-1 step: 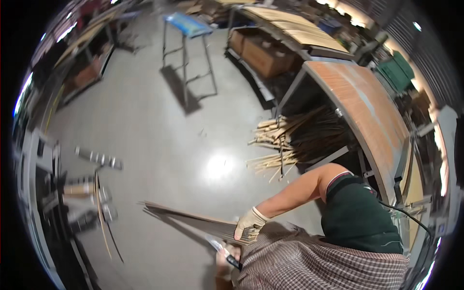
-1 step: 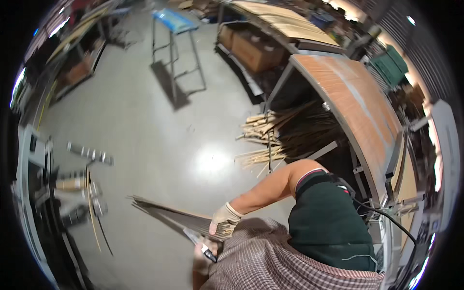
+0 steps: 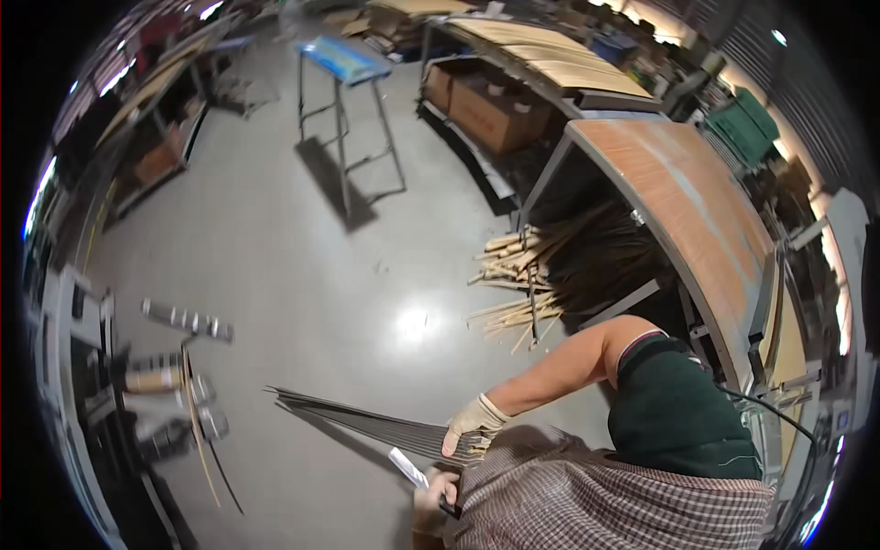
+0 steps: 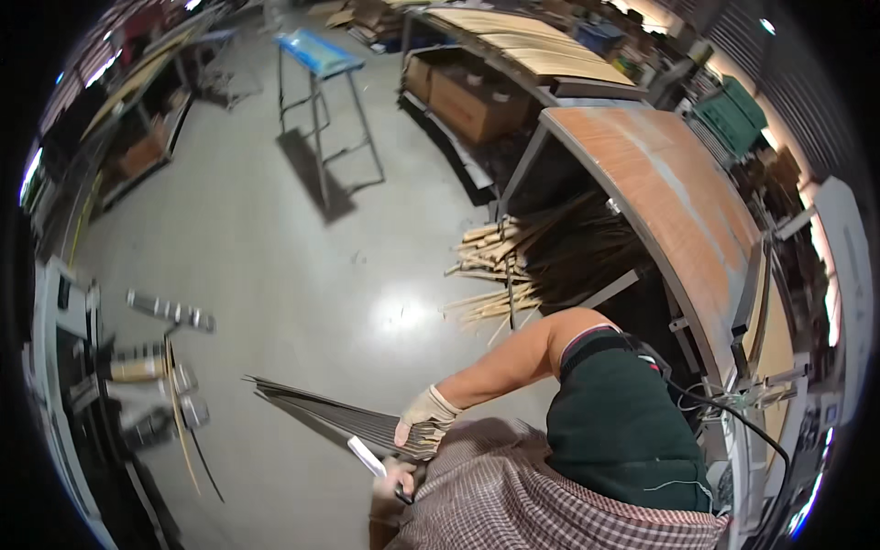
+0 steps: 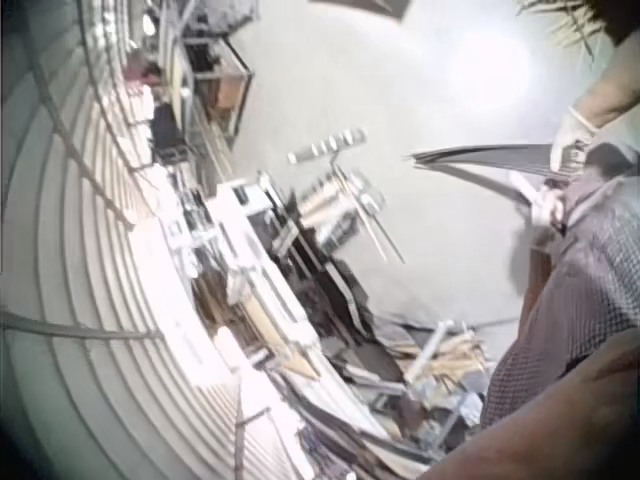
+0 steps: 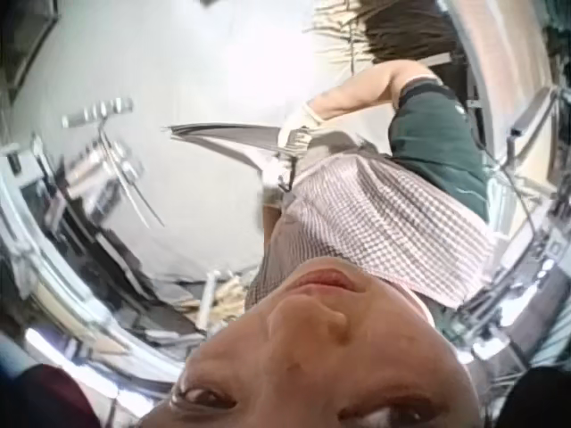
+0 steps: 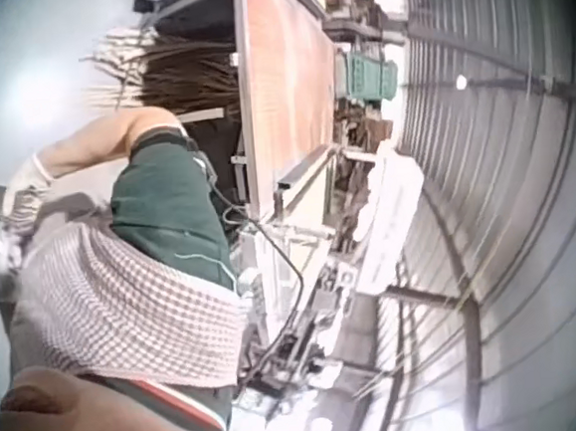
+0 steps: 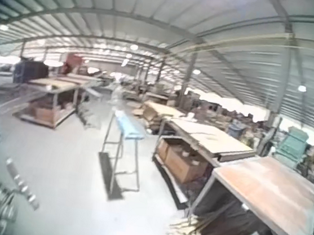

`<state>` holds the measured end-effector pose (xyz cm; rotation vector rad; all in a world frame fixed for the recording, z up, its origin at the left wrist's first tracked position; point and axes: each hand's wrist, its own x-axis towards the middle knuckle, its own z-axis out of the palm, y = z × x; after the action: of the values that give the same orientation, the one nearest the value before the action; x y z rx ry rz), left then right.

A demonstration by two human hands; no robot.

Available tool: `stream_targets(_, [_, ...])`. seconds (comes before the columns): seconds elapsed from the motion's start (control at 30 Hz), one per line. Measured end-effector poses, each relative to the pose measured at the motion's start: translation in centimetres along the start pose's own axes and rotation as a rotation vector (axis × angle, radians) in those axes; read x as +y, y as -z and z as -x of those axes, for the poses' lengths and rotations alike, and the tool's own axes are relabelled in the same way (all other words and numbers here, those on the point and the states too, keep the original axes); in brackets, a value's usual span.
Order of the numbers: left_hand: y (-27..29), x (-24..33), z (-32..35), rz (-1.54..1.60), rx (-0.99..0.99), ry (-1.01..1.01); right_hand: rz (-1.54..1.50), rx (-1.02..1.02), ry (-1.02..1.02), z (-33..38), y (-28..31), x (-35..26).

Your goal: The recorder packages long building components by grouping them on cardboard, applying product labels, and securing the bundles with tape.

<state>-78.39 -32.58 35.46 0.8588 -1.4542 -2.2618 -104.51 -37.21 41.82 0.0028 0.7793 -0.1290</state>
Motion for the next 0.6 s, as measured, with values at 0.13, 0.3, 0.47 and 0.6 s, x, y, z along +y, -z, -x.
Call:
stream_targets(0.13, [6.9, -5.2, -9.0, 1.239, 0.040, 0.274, -0.059, 0.068, 0.044, 9.4, 2.7, -7.5])
stream_targets(0.3, [10.9, 3.6, -29.3, 1.049, 0.043, 0.079, 0.173, 0.226, 0.194, 21.7, 5.2, -14.6])
stream_targets(0.47, [11.0, 18.8, -44.6, 0.660, 0.316, 0.045, 1.238, 0.841, 0.443, 33.6, 7.7, -14.5])
stream_targets(0.6, [15.1, 24.1, -51.6, 0.402, 0.195, -0.227, 1.397, 1.298, 0.348, 38.2, 9.1, -11.5])
